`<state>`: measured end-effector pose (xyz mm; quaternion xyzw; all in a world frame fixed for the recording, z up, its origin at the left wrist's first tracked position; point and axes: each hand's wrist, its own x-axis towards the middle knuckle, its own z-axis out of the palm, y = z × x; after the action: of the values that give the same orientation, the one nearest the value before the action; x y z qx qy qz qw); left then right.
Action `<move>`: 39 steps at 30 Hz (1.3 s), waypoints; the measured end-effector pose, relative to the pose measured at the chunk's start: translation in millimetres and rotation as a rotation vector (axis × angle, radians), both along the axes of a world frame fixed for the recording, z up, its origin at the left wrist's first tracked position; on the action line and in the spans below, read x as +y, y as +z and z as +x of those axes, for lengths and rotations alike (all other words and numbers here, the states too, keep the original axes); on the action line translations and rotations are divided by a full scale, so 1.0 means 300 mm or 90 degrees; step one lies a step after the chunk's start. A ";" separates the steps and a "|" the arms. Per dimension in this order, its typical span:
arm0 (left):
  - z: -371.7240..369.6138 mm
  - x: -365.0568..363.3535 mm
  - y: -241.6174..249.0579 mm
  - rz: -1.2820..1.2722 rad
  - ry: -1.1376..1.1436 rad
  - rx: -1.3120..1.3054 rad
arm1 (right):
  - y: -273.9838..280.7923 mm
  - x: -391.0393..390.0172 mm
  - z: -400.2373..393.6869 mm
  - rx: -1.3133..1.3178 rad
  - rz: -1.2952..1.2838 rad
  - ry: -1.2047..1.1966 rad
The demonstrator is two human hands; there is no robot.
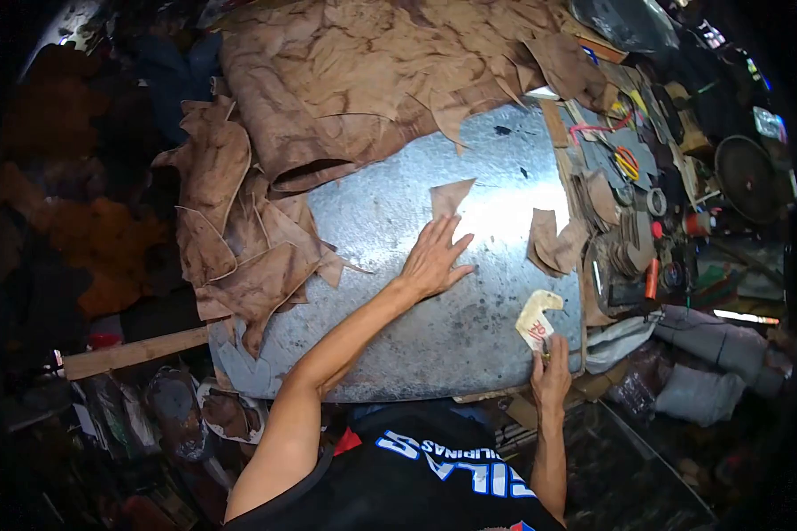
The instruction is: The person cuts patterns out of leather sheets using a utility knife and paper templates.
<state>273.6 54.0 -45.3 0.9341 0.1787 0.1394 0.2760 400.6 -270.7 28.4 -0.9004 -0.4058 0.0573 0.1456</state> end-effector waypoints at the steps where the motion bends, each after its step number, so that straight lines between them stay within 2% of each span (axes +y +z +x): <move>1: 0.006 0.044 0.023 0.003 0.006 0.002 | -0.010 -0.001 -0.003 0.002 0.003 0.006; 3: 0.040 0.151 0.058 0.084 0.093 0.048 | -0.022 -0.002 -0.007 -0.013 0.004 -0.004; 5: 0.044 0.208 0.018 0.051 0.080 0.073 | -0.036 -0.005 -0.002 -0.007 0.004 0.008; 10: 0.111 0.257 -0.004 0.122 0.081 0.153 | -0.038 -0.004 0.003 0.010 0.019 -0.031; 14: 0.146 0.329 -0.048 0.124 0.169 0.060 | -0.029 0.012 -0.004 0.049 0.025 -0.102; 20: 0.139 0.370 -0.103 0.128 0.167 -0.024 | -0.028 0.019 -0.015 0.005 0.034 -0.074; 21: 0.148 0.361 -0.082 0.129 0.165 -0.028 | -0.018 0.022 -0.022 0.002 0.035 -0.076; 23: 0.145 0.330 -0.052 0.232 0.287 0.000 | 0.000 0.031 -0.019 0.045 0.023 -0.091; 25: 0.164 0.336 -0.056 0.248 0.335 -0.015 | -0.029 0.015 -0.006 0.029 0.031 -0.074; 27: 0.190 0.371 -0.072 0.231 0.353 0.050 | -0.065 0.009 -0.003 0.007 0.054 -0.067; 28: 0.196 0.374 -0.071 0.301 0.364 0.049 | -0.086 -0.003 0.004 0.000 0.052 -0.052; 31: 0.222 0.378 -0.060 0.209 0.373 0.134 | -0.064 0.007 0.004 0.012 0.009 -0.045; 35: 0.225 0.360 0.007 0.137 0.365 0.166 | -0.066 0.006 0.013 0.001 0.012 -0.011; 37: 0.218 0.340 0.042 0.044 0.352 0.162 | -0.066 0.003 0.016 -0.009 0.005 -0.002; 39: 0.235 0.339 0.023 0.046 0.372 0.165 | -0.071 0.001 0.018 -0.011 -0.002 0.004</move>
<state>344.1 155.6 -38.5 0.8626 0.4676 0.0991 0.1657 405.9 -270.4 7.2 -0.8999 -0.4098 0.0510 0.1404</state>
